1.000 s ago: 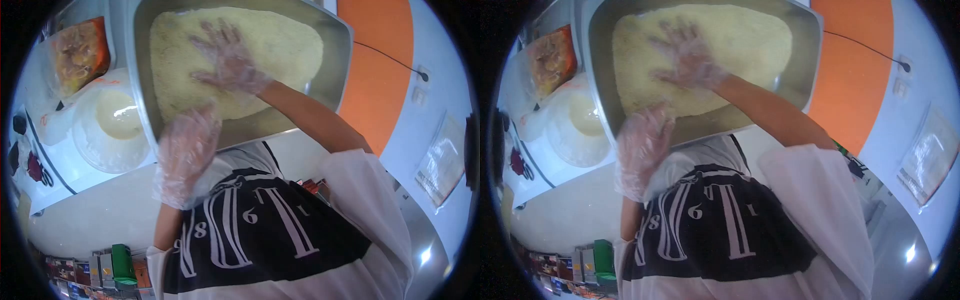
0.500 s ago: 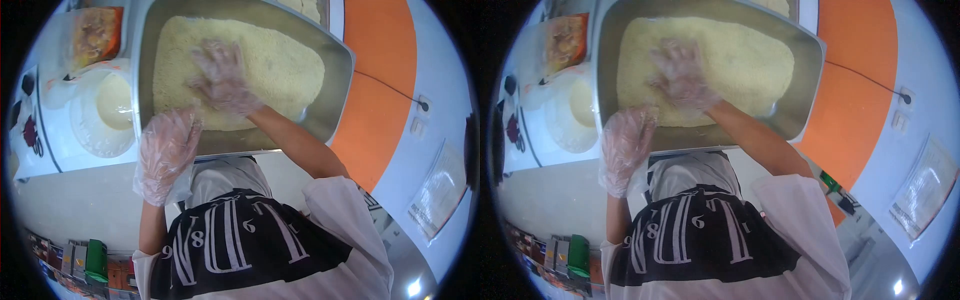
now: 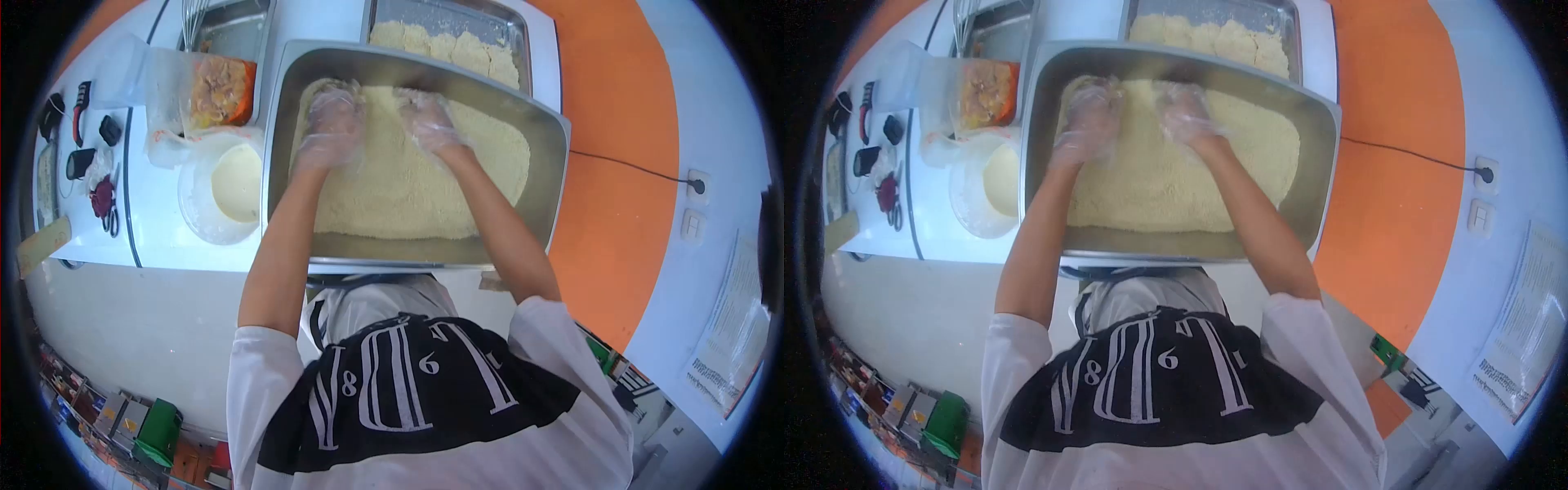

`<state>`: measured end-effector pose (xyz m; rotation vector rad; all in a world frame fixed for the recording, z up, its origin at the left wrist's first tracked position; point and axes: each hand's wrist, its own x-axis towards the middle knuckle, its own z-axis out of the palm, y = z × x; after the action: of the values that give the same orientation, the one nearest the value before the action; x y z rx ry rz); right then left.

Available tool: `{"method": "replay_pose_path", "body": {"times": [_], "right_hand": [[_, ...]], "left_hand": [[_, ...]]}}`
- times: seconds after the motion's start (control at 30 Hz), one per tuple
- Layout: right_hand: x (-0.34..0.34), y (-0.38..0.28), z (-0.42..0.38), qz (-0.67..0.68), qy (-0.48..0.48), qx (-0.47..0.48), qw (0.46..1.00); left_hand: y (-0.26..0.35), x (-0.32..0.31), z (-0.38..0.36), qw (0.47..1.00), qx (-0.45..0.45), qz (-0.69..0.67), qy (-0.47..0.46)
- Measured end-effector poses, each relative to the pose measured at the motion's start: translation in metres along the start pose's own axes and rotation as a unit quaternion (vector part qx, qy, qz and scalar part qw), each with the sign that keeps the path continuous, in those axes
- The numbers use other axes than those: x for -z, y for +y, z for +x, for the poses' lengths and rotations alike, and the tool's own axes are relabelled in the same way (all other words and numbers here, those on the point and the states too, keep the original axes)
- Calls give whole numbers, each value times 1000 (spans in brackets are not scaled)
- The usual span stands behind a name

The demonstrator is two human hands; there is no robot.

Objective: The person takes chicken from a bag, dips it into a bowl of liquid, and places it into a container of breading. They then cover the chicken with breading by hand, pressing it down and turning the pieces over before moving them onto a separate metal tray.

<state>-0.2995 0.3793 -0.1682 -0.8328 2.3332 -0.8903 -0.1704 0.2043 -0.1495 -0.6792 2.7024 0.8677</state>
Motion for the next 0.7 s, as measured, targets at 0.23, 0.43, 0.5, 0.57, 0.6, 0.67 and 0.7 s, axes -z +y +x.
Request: {"method": "replay_pose_path", "body": {"times": [0.23,0.43,0.5,0.57,0.6,0.67,0.7], "right_hand": [[46,-55,8,-64,-99,1,993],[-88,-24,19,-296,135,191,926],[-77,-30,15,-276,88,198,937],[-76,-33,11,-261,54,203,942],[-77,-34,12,-260,64,214,939],[-72,-38,15,-265,79,226,934],[-71,-37,12,-258,69,240,933]], "left_hand": [[-26,-26,-9,920,-278,-78,266],[8,67,-29,892,-7,-390,227],[8,69,-40,879,-25,-416,230],[2,69,-44,874,-43,-424,233],[1,71,-46,873,-49,-424,237],[0,77,-47,870,-57,-428,240],[0,78,-49,870,-61,-428,238]]}}
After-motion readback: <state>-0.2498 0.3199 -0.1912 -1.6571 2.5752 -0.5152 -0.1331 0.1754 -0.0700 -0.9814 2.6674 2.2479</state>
